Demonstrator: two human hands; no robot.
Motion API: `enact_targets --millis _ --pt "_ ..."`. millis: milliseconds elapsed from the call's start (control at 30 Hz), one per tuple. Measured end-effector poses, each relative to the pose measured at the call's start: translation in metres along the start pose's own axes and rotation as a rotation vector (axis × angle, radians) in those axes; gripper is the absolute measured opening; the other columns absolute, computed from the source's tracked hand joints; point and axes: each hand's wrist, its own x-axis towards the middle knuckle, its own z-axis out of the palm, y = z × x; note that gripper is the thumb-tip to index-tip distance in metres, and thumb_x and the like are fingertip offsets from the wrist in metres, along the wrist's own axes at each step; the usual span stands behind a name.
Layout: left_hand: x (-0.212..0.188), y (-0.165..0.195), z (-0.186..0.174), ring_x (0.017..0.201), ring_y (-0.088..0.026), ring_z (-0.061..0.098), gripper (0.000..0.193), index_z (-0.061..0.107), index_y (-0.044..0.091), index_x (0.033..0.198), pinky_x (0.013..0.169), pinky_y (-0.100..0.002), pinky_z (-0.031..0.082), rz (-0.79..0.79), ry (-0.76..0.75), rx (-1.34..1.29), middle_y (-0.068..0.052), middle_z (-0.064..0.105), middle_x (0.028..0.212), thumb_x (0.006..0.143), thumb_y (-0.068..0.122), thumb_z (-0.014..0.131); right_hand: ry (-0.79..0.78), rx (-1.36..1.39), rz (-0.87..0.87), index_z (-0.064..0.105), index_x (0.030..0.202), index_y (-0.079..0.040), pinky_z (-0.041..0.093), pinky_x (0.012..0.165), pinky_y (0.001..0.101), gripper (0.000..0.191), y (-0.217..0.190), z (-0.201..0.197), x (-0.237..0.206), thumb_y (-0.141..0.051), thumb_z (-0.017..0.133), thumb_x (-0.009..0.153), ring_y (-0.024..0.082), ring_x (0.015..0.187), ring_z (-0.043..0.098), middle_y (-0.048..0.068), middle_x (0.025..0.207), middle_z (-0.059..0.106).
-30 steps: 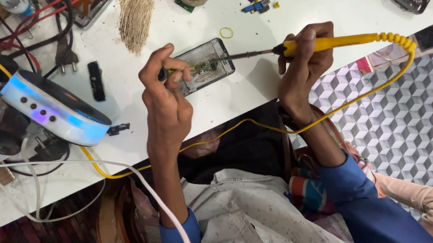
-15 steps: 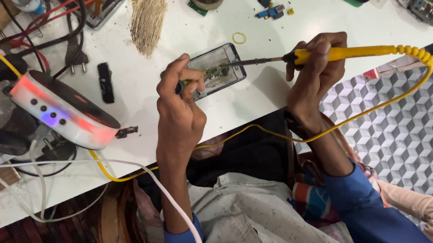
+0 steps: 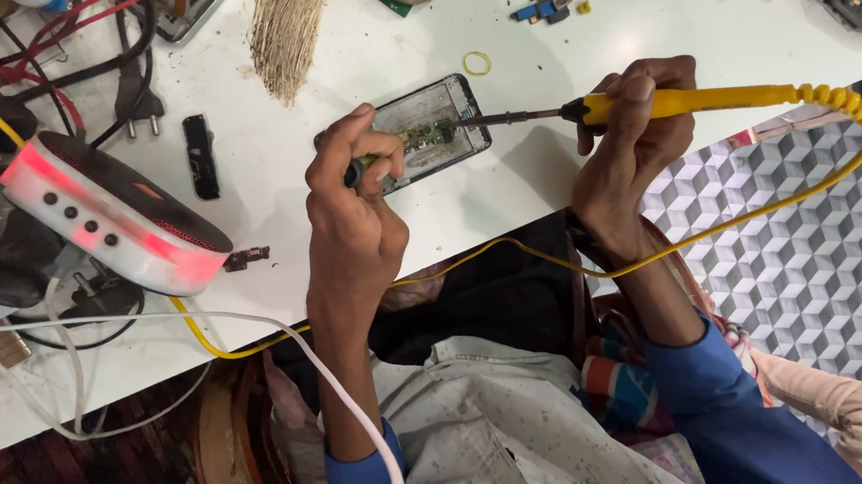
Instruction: The person uses a soldering iron and a screwdriver to work on the internal circuit board of a disassembled mobile phone. They repeatedly apply the soldering iron to various points on the board while holding the device steady.
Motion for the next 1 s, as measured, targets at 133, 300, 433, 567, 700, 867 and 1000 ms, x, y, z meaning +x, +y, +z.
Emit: enact_targets --millis 133,300,433,567,700,867,1000 --pt "0.000 0.000 0.000 0.089 -0.019 0.059 0.059 0.032 0.008 0.150 0.107 -0.033 0.054 0.024 0.001 0.019 -0.010 0.058 0.094 0.101 -0.024 0.046 0.005 0.002 -0.040 0.050 0.108 -0.003 0.040 0.044 0.0212 0.036 0.004 -0.001 0.000 -0.038 0.051 0.119 0.008 0.055 0.049 0.007 0.082 0.056" --pt "-0.002 0.000 0.000 0.089 -0.020 0.060 0.065 0.032 0.007 0.149 0.099 -0.032 0.057 -0.007 -0.009 -0.026 -0.011 0.059 0.097 0.095 -0.026 0.044 -0.002 -0.051 -0.123 0.050 0.105 -0.004 0.038 0.042 0.0202 0.030 -0.003 0.003 0.005 -0.031 0.049 0.118 0.007 0.050 0.046 0.005 0.074 0.055" --pt "-0.002 0.000 0.000 0.093 -0.023 0.063 0.071 0.032 0.007 0.149 0.098 -0.034 0.060 -0.034 -0.022 -0.048 -0.014 0.061 0.107 0.087 -0.027 0.043 -0.162 -0.204 -0.150 0.051 0.106 -0.002 0.040 0.052 0.0230 0.030 -0.034 0.002 0.012 -0.027 0.050 0.123 0.011 0.058 0.049 0.007 0.079 0.054" --pt "0.002 0.003 -0.001 0.097 -0.026 0.061 0.071 0.032 0.006 0.149 0.097 -0.037 0.059 -0.030 -0.027 -0.059 -0.015 0.060 0.105 0.086 -0.027 0.043 -0.318 -0.395 -0.259 0.056 0.098 0.000 0.045 0.057 0.0270 0.032 -0.068 0.010 0.031 -0.021 0.056 0.122 0.015 0.063 0.062 0.008 0.075 0.060" --pt "0.006 0.006 0.000 0.099 -0.026 0.062 0.073 0.031 0.005 0.151 0.103 -0.039 0.061 -0.027 -0.004 -0.083 -0.014 0.060 0.105 0.087 -0.028 0.042 -0.376 -0.556 -0.333 0.058 0.101 -0.002 0.045 0.059 0.0296 0.022 -0.092 0.025 0.037 -0.017 0.061 0.117 0.015 0.060 0.064 0.007 0.073 0.068" --pt "0.008 0.007 -0.001 0.100 -0.028 0.063 0.076 0.032 0.005 0.151 0.100 -0.038 0.058 -0.021 -0.012 -0.089 -0.015 0.060 0.106 0.084 -0.028 0.044 -0.398 -0.484 -0.339 0.056 0.101 -0.001 0.047 0.056 0.0294 0.016 -0.102 0.033 0.035 -0.014 0.057 0.111 0.016 0.061 0.064 0.007 0.078 0.067" --pt "0.007 0.006 -0.003 0.097 -0.027 0.064 0.075 0.032 0.005 0.150 0.096 -0.036 0.061 -0.035 -0.025 -0.086 -0.014 0.060 0.104 0.083 -0.027 0.046 -0.390 -0.464 -0.361 0.056 0.104 0.000 0.049 0.057 0.0291 0.014 -0.103 0.035 0.035 -0.013 0.054 0.110 0.017 0.059 0.063 0.008 0.074 0.064"
